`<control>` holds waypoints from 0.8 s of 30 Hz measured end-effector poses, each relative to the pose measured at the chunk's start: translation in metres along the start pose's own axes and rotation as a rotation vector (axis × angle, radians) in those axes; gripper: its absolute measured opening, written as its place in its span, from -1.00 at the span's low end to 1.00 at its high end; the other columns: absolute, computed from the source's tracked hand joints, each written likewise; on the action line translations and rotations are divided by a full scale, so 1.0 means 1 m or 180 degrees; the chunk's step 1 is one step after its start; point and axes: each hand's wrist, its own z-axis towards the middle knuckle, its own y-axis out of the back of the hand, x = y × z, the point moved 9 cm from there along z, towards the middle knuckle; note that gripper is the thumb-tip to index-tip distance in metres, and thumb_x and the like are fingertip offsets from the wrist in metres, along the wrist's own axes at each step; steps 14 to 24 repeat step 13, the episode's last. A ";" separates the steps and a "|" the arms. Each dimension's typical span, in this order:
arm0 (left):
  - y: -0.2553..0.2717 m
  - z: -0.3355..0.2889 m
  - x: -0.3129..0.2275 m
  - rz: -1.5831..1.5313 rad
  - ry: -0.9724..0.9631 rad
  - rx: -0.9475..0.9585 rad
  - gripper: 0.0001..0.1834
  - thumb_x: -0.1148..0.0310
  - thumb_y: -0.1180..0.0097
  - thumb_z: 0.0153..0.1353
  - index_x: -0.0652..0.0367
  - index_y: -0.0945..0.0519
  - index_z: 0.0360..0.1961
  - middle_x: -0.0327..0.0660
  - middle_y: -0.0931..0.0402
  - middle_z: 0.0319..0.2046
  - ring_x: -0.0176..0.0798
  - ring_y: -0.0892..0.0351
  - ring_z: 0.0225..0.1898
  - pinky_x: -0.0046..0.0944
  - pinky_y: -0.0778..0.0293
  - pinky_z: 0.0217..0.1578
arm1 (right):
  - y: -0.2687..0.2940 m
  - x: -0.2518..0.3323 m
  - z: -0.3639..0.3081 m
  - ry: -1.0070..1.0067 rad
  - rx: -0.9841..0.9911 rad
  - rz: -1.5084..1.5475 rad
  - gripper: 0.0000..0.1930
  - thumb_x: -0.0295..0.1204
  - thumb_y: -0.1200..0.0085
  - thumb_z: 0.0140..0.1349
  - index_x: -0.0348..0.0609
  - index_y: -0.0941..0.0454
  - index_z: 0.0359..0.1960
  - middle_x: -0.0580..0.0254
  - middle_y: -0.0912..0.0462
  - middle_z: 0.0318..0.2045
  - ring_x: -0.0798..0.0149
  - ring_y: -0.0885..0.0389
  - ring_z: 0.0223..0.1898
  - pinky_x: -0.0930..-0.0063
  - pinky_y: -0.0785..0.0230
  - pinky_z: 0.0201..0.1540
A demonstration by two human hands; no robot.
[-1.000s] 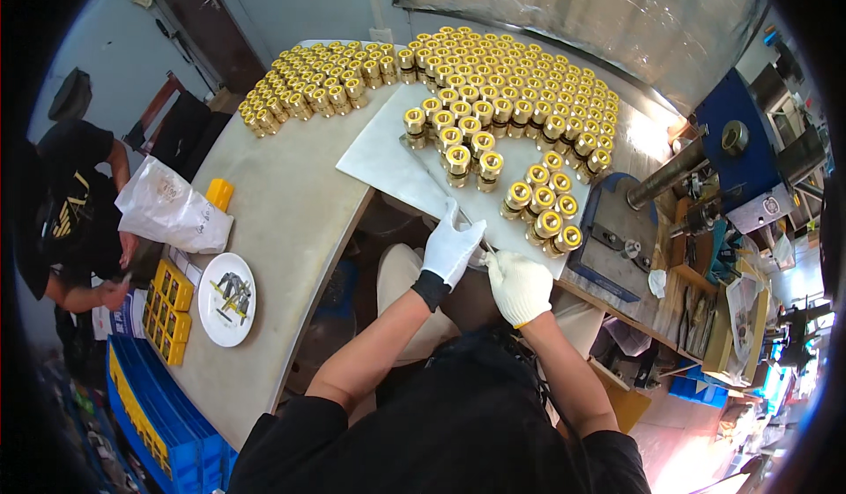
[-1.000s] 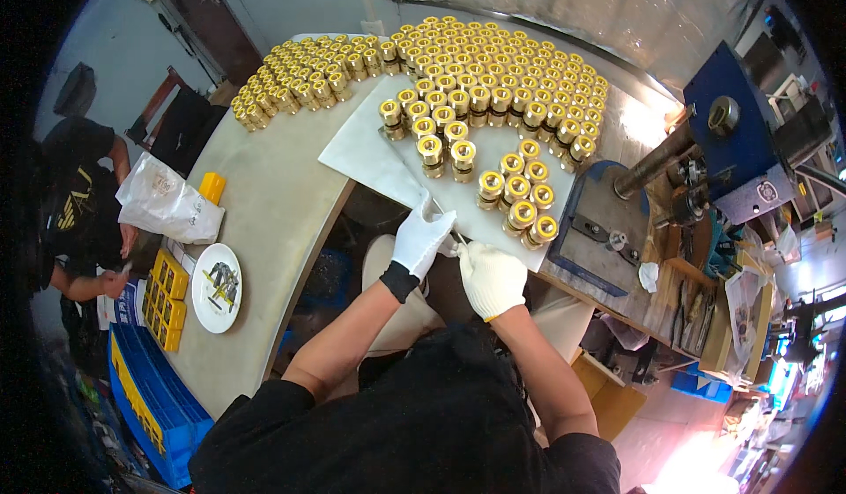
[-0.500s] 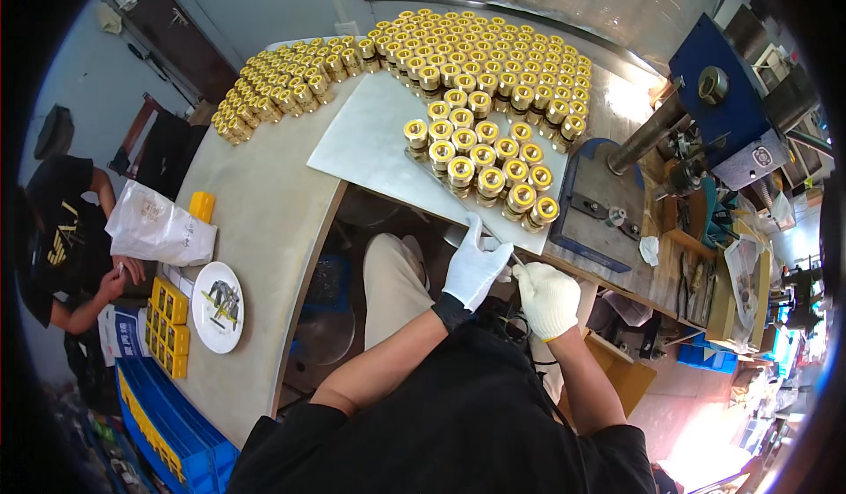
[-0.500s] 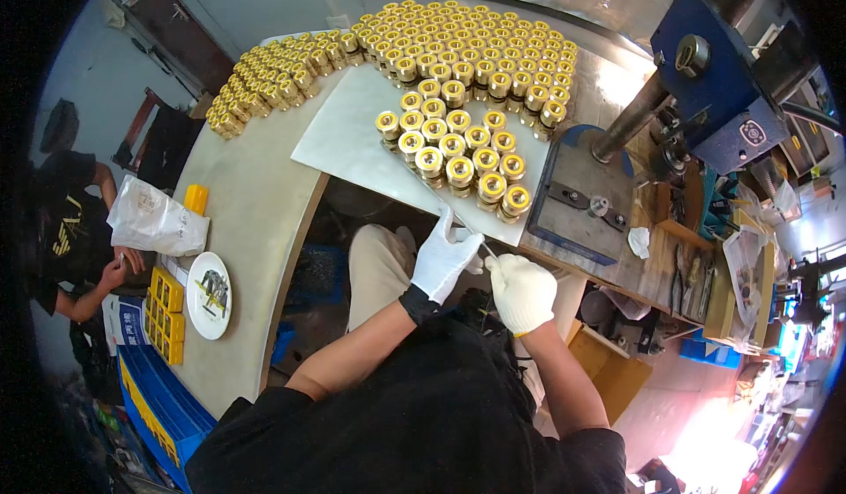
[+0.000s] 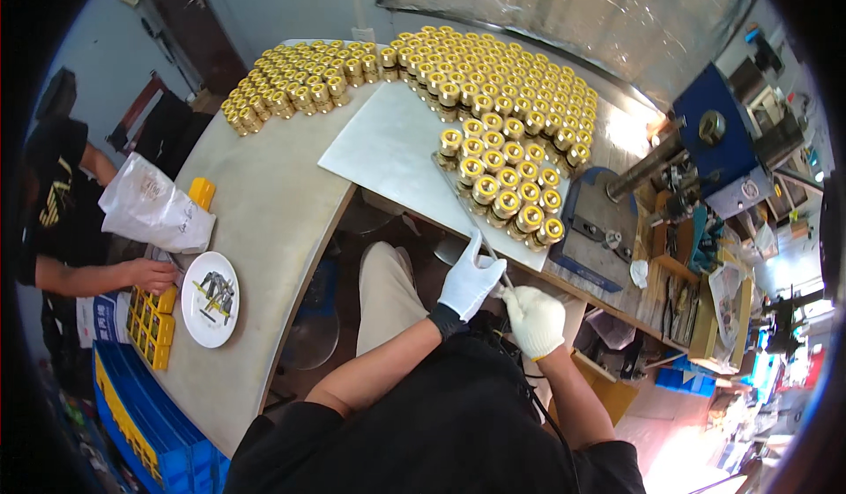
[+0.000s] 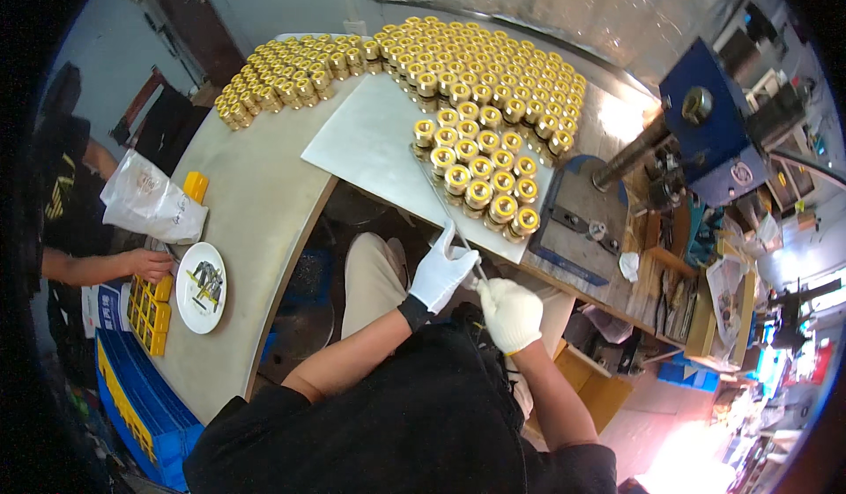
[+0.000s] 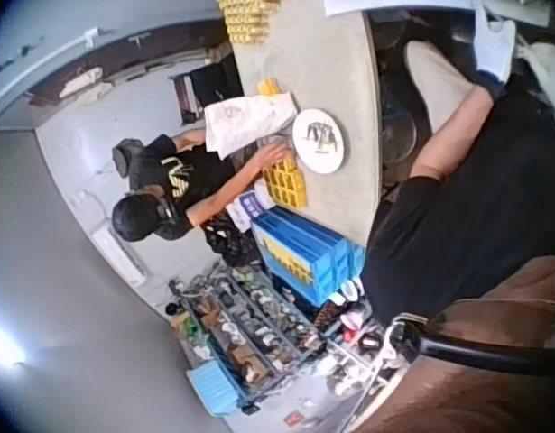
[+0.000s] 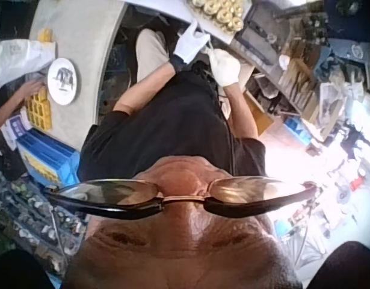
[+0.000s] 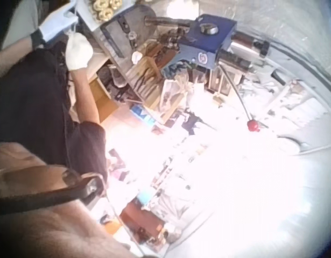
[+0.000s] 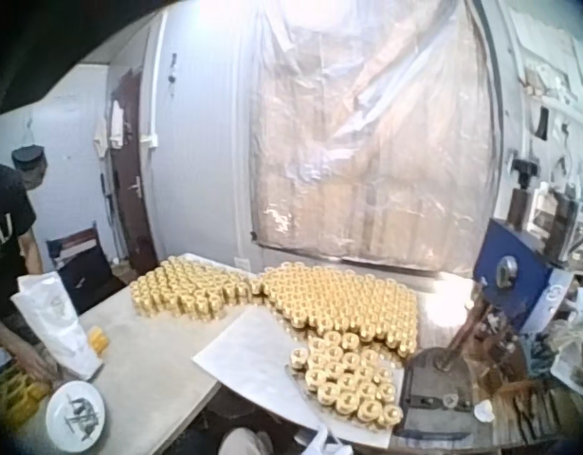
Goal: The person assembles and presses small metal components using a manual press machine.
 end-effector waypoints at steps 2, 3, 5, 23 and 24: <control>0.017 -0.003 -0.002 -0.0051 -0.0175 -0.0289 -0.02 0.24 -0.33 0.37 0.20 -0.03 0.66 -0.28 -0.67 -0.40 -0.43 -0.67 -0.43 -0.34 -0.63 -0.37 | -0.006 0.021 0.000 0.0245 -0.0021 0.0263 -0.76 -0.26 -0.17 0.43 -0.10 -0.80 -0.31 -0.01 -0.73 -0.43 -0.09 -0.73 -0.38 0.06 -0.55 -0.31; 0.031 0.002 0.005 0.0111 -0.0142 -0.0613 -0.01 0.17 -0.38 0.33 0.22 -0.11 0.63 -0.31 -0.63 -0.43 -0.43 -0.63 -0.44 -0.33 -0.60 -0.35 | -0.011 0.035 0.002 0.0376 -0.0135 0.0177 -0.68 -0.22 -0.08 0.48 -0.06 -0.74 -0.40 0.02 -0.69 -0.48 -0.09 -0.70 -0.44 0.03 -0.51 -0.37; 0.055 0.000 -0.017 0.0729 -0.0510 -0.1003 -0.07 0.19 -0.39 0.27 0.27 -0.24 0.57 -0.34 -0.56 -0.48 -0.41 -0.56 -0.46 -0.29 -0.55 -0.35 | -0.031 0.054 0.008 0.0519 0.0074 -0.0029 -0.69 -0.21 -0.08 0.48 -0.07 -0.72 -0.38 0.02 -0.69 -0.48 -0.08 -0.70 -0.43 0.04 -0.51 -0.38; 0.164 -0.013 -0.116 0.2102 -0.0852 -0.2229 -0.26 0.32 -0.24 0.33 0.05 -0.38 0.54 -0.05 -0.77 -0.10 -0.12 -0.75 -0.28 -0.20 -0.64 -0.17 | -0.030 0.083 0.028 0.0597 0.0869 0.0855 -0.60 0.00 -0.21 0.38 -0.10 -0.77 -0.14 -0.03 -0.76 -0.32 -0.05 -0.78 -0.23 0.10 -0.61 -0.10; 0.164 -0.013 -0.116 0.2102 -0.0852 -0.2229 -0.26 0.32 -0.24 0.33 0.05 -0.38 0.54 -0.05 -0.77 -0.10 -0.12 -0.75 -0.28 -0.20 -0.64 -0.17 | -0.030 0.083 0.028 0.0597 0.0869 0.0855 -0.60 0.00 -0.21 0.38 -0.10 -0.77 -0.14 -0.03 -0.76 -0.32 -0.05 -0.78 -0.23 0.10 -0.61 -0.10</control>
